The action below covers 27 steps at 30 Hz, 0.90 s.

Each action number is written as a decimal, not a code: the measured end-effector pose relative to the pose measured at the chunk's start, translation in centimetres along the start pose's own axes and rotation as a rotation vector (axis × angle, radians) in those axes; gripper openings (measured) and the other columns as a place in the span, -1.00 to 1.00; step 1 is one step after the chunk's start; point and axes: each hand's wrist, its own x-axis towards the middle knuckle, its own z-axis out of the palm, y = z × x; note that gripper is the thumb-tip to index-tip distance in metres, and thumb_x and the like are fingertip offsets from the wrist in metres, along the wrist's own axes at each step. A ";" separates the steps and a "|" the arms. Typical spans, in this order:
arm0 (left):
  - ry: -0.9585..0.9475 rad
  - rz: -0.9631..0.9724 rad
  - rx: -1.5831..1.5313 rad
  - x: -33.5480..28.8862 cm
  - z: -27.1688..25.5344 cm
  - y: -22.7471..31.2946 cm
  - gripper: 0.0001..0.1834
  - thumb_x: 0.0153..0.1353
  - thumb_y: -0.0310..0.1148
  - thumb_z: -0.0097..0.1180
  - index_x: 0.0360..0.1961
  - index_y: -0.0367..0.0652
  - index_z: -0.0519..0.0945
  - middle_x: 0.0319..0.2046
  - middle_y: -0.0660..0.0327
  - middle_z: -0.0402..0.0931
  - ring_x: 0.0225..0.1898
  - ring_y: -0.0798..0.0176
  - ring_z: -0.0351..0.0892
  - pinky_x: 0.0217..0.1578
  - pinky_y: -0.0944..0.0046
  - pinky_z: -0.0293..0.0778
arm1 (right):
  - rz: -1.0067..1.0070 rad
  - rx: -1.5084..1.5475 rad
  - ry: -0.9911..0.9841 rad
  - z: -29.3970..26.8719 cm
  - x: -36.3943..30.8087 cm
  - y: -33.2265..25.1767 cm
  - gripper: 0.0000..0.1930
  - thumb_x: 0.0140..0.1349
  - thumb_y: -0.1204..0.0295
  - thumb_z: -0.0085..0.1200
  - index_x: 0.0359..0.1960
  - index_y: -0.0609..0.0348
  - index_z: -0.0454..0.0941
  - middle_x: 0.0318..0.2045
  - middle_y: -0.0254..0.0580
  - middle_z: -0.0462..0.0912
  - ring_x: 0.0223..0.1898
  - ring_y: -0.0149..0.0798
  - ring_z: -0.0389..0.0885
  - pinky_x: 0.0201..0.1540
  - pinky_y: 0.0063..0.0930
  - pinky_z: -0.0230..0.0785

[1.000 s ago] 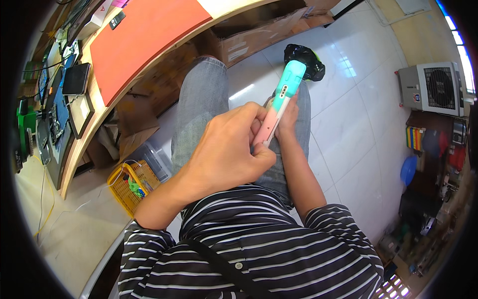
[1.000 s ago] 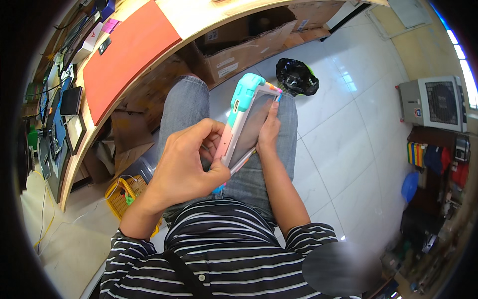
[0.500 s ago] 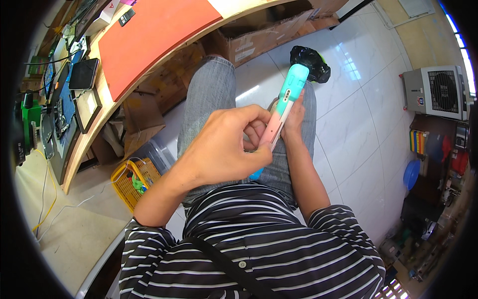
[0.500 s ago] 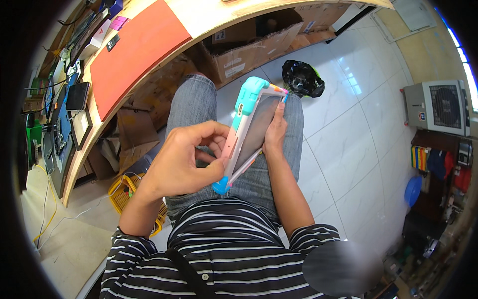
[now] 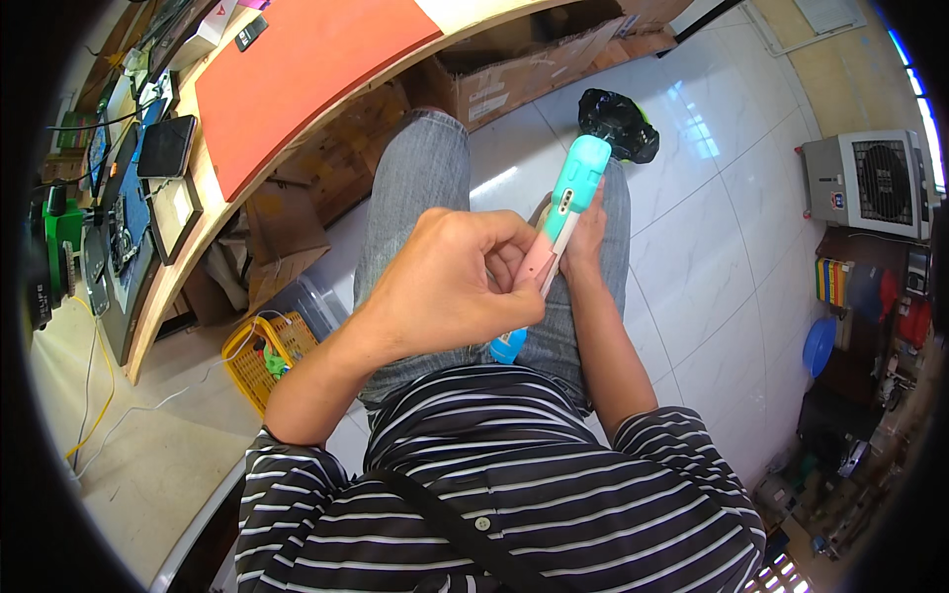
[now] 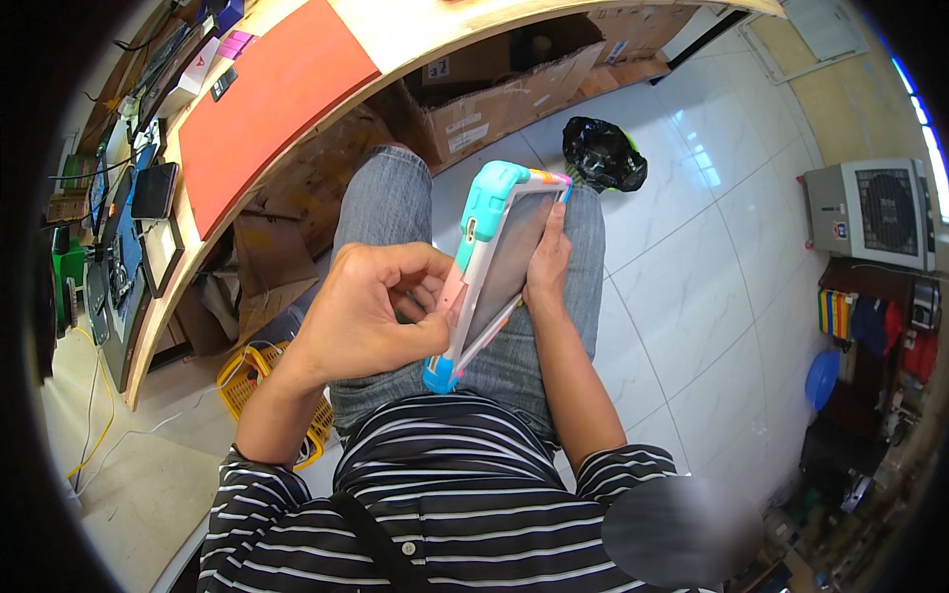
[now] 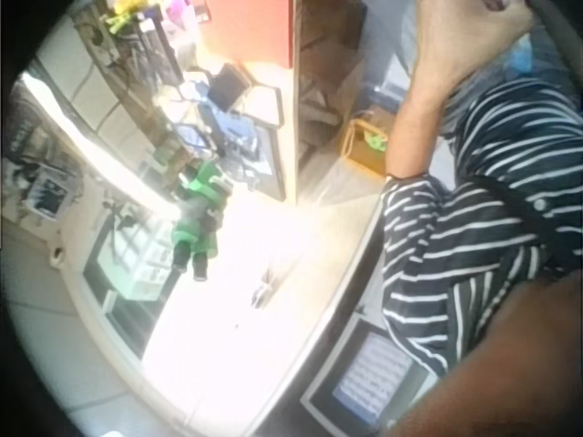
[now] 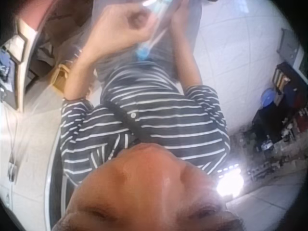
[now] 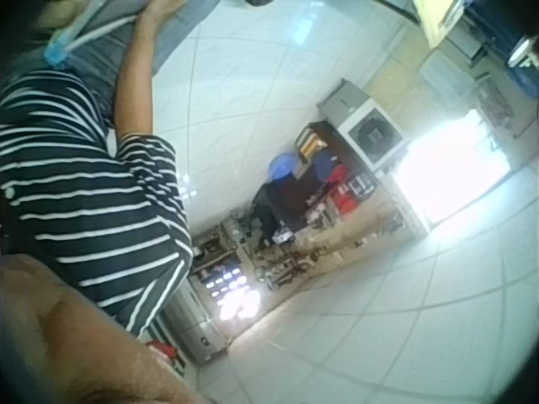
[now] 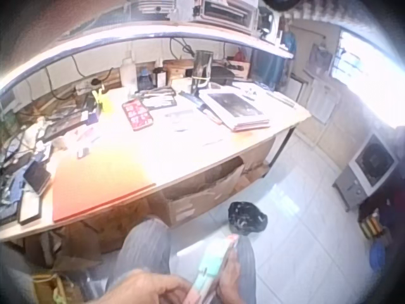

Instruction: The person removes a colorful protective case from a white tablet by hand, then opens the tablet to reveal its internal components. The case is placed on the table, and the tablet is held open to show the battery and circuitry.

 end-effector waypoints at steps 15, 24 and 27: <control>-0.017 -0.011 0.019 -0.1 0.0 0.3 -0.77 0.15 -0.53 0.35 -0.19 -0.45 0.71 -0.43 0.21 0.71 -0.39 0.54 0.63 -0.35 0.47 0.59 | 0.059 -0.008 -0.065 0.2 -1.2 -1.4 -0.18 0.50 -0.28 -0.18 0.12 0.42 0.57 -0.04 -0.05 0.69 -0.04 -0.23 0.66 0.06 -0.38 0.52; -0.232 -0.078 -0.302 0.3 -1.3 -1.0 -0.73 0.34 -0.51 0.31 0.01 -0.45 0.66 -0.22 0.14 0.74 -0.20 0.40 0.71 -0.14 0.40 0.63 | 0.021 -0.094 -0.068 0.0 -1.5 -1.5 -0.16 0.49 -0.30 -0.19 0.05 0.46 0.58 -0.10 -0.03 0.69 -0.09 -0.23 0.67 0.01 -0.38 0.53; -0.243 -0.096 -0.359 0.5 -1.4 -1.4 -0.74 0.34 -0.49 0.31 -0.01 -0.44 0.66 -0.26 0.12 0.74 -0.21 0.38 0.72 -0.14 0.38 0.63 | 0.024 -0.123 -0.052 0.0 -1.4 -1.3 -0.15 0.49 -0.30 -0.19 0.01 0.47 0.60 -0.12 -0.03 0.70 -0.10 -0.23 0.67 -0.01 -0.38 0.52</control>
